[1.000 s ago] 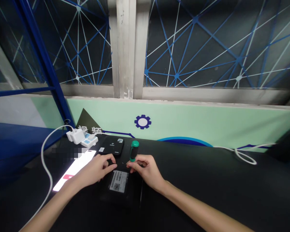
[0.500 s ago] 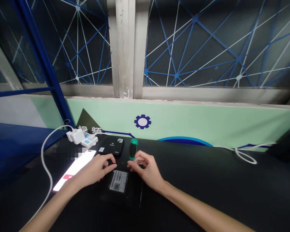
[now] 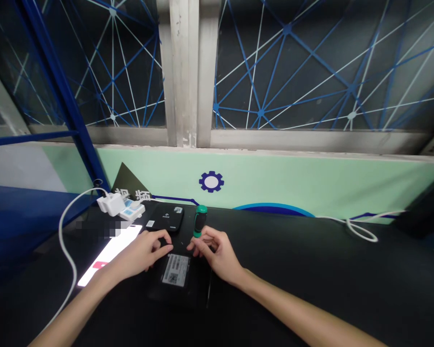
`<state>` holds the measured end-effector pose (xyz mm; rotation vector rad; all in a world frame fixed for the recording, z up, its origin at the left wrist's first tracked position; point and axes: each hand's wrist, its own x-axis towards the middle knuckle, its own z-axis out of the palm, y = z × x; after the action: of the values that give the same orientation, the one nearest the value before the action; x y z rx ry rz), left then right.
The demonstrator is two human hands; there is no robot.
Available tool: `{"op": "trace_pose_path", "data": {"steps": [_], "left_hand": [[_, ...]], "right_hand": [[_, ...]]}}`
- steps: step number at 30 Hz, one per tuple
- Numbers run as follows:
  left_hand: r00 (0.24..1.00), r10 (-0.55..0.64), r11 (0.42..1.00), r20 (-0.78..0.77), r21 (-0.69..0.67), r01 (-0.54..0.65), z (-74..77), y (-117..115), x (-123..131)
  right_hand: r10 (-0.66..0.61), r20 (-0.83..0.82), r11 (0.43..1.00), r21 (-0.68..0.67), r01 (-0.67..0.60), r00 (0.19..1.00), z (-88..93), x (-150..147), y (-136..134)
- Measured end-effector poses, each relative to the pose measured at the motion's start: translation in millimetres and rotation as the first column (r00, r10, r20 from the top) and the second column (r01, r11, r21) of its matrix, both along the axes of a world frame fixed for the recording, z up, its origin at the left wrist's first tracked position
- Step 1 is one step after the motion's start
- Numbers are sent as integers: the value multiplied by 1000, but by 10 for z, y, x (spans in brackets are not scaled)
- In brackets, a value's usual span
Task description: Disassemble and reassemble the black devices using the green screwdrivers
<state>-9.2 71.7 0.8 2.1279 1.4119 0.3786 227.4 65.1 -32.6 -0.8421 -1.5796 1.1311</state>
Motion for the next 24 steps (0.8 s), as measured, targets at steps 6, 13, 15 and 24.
{"op": "trace_pose_path", "data": {"steps": [6,13,15,24], "left_hand": [[1000,-7,1000,-6,0,7,5,2,-14],[1000,-11,1000,-25,3,12,13,-1,-13],[999,-13,1000,-29,0,13,33,-5,-10],[998,-26,1000,-52,11,26,63,-13,3]], "right_hand": [[-18,11,1000,-4,18,1000,-4,-2,1],[-98,-37,994,-42,96,995,-56,-24,50],[-105,-50,993,-52,102,993,-56,-20,54],[-66,-51,996,-61,63,996,-6,-28,23]]}}
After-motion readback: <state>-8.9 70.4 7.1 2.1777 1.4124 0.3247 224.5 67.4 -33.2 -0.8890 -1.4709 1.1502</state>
